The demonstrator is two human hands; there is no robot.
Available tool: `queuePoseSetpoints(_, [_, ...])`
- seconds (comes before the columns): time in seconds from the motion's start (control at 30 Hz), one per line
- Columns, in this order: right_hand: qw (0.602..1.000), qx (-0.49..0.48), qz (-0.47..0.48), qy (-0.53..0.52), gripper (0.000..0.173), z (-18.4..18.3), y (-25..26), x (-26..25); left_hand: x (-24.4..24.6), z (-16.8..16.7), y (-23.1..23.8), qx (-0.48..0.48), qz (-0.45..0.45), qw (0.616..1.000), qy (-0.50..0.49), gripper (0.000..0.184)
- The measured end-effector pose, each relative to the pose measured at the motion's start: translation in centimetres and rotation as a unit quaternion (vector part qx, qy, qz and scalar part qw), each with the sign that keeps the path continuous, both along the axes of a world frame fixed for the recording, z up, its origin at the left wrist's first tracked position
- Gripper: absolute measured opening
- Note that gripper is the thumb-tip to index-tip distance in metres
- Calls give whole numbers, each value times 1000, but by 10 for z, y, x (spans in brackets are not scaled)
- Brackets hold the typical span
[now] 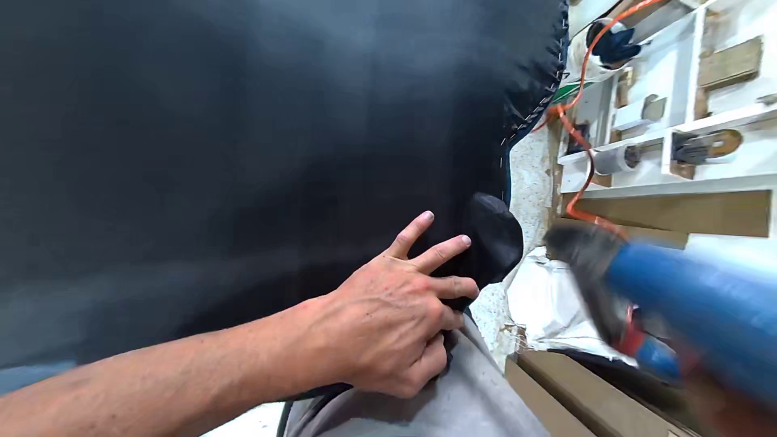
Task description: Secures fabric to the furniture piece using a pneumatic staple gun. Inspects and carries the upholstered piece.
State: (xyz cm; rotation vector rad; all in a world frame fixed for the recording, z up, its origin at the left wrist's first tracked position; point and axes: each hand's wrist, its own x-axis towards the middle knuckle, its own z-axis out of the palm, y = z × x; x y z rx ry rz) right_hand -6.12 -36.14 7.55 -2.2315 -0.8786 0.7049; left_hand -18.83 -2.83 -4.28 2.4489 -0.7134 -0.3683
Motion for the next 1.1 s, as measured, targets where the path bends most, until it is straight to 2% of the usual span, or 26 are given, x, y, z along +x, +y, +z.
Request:
queuePoseSetpoints(0.1, [997, -64, -27, 39, 43, -17, -10, -69, 1, -5, 4, -6, -14, 1000, -12, 42])
queuePoseSetpoints(0.27, [995, -76, -61, -2, 39, -34, 19, -101, 2, -7, 4, -12, -18, 999, -34, 41])
queuePoseSetpoints(0.5, [994, -103, -8, -29, 43, -41, 29, -95, 4, -7, 3, -21, -25, 999, -32, 36])
queuePoseSetpoints(0.83, [993, -112, -21, 5, 40, -39, 31, -96, 4, -6, 3, -16, -22, 999, -39, 37])
queuePoseSetpoints(0.9, [990, -137, -34, 6, 34, -37, 33, -98, 4, -5, 2, -11, -21, 999, -39, 37])
queuePoseSetpoints(1.0, [988, -133, -84, 5, 37, -35, 14, -93, 2, -4, 3, 3, -25, 999, -23, 39])
queuePoseSetpoints(1.1, [985, -67, -162, 7, 40, -20, -9, -54, 1, -6, 15, -76, -8, 997, -4, 39])
